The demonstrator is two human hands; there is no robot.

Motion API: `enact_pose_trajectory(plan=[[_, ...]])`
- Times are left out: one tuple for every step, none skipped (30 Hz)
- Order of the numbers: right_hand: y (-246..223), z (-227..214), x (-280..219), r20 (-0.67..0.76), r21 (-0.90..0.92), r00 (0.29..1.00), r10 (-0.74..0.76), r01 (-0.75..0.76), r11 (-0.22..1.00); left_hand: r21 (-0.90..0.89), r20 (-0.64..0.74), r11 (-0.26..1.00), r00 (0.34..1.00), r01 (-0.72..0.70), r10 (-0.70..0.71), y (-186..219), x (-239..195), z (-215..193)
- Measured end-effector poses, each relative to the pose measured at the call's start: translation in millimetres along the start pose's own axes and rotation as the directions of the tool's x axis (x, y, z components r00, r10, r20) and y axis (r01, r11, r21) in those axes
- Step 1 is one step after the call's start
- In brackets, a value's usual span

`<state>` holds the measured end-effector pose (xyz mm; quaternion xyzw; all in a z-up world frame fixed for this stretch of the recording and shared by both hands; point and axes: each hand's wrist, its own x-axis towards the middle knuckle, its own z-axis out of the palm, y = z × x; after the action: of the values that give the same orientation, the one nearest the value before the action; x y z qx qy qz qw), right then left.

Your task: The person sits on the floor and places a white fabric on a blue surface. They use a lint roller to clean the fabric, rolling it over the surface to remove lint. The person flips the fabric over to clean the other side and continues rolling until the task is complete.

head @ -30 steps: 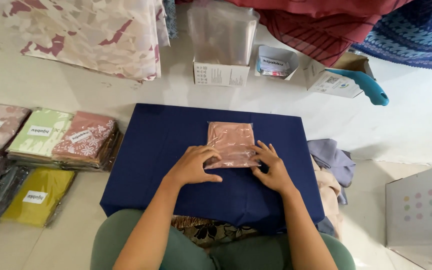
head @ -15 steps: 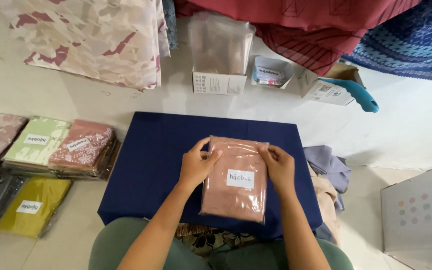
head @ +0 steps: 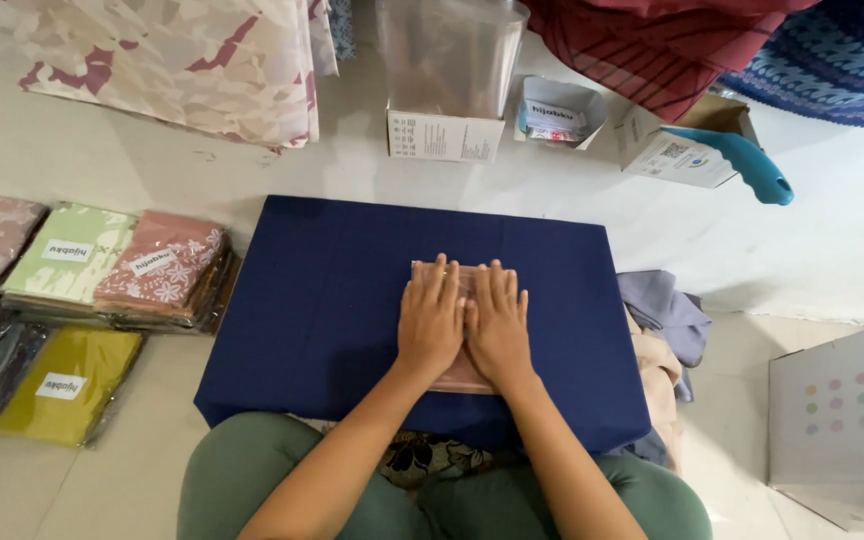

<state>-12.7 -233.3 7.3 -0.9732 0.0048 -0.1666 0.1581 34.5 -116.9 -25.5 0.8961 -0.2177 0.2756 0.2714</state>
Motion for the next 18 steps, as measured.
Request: enact_pose_trajectory(plan=[[2,7,0,0.003,0.003,1.000,-0.001,0.001,1.000,0.002,0.002,1.000,1.000,0.002,-0.002,-5,-5,9],[4,13,1,0.110,-0.062,0.993,0.036,-0.029,0.998,-0.017,0.088,0.999,0.995,0.047,-0.045,-10,-10,18],[7,19,2,0.213,-0.130,0.974,0.079,-0.052,0.990,-0.034,0.173,0.995,0.981,0.093,-0.086,-14,-14,26],[12,26,4,0.214,-0.130,0.974,0.080,-0.052,0.990,-0.034,0.175,0.995,0.981,0.094,-0.086,-15,-13,25],[17,33,6,0.239,-0.176,0.967,0.086,-0.044,0.983,-0.017,0.258,0.994,0.961,0.106,-0.098,-15,-12,23],[22,40,7,0.262,-0.221,0.960,0.096,-0.037,0.974,0.000,0.341,0.993,0.934,0.116,-0.109,-15,-11,22],[21,40,6,0.262,-0.222,0.960,0.099,-0.040,0.974,-0.002,0.343,0.993,0.933,0.114,-0.107,-14,-12,19],[22,40,6,0.270,-0.228,0.957,0.102,-0.040,0.973,0.004,0.385,0.991,0.915,0.132,-0.124,-13,-10,17],[22,39,7,0.278,-0.234,0.955,0.106,-0.039,0.971,0.010,0.426,0.989,0.894,0.150,-0.140,-12,-8,15],[22,39,9,0.278,-0.236,0.955,0.106,-0.039,0.971,0.008,0.426,0.989,0.894,0.150,-0.139,-12,-7,15],[22,38,10,0.281,-0.243,0.953,0.114,-0.044,0.969,0.005,0.435,0.987,0.889,0.158,-0.144,-12,-5,16],[20,39,8,0.290,-0.247,0.950,0.120,-0.047,0.968,0.005,0.448,0.985,0.881,0.170,-0.155,-13,-7,15],[20,38,7,0.295,-0.247,0.948,0.120,-0.045,0.968,0.006,0.450,0.984,0.878,0.175,-0.159,-12,-8,14],[20,38,8,0.290,-0.246,0.950,0.116,-0.043,0.968,0.003,0.446,0.984,0.881,0.176,-0.159,-11,-7,13],[19,36,8,0.285,-0.245,0.952,0.112,-0.041,0.969,0.001,0.442,0.984,0.883,0.176,-0.158,-10,-6,11],[17,35,8,0.283,-0.244,0.953,0.111,-0.041,0.969,0.002,0.441,0.985,0.884,0.175,-0.158,-11,-7,13],[15,33,8,0.289,-0.237,0.950,0.118,-0.049,0.970,0.013,0.437,0.985,0.885,0.173,-0.161,-12,-8,16],[14,31,7,0.295,-0.231,0.947,0.127,-0.058,0.971,0.021,0.434,0.985,0.886,0.172,-0.164,-11,-8,18]])
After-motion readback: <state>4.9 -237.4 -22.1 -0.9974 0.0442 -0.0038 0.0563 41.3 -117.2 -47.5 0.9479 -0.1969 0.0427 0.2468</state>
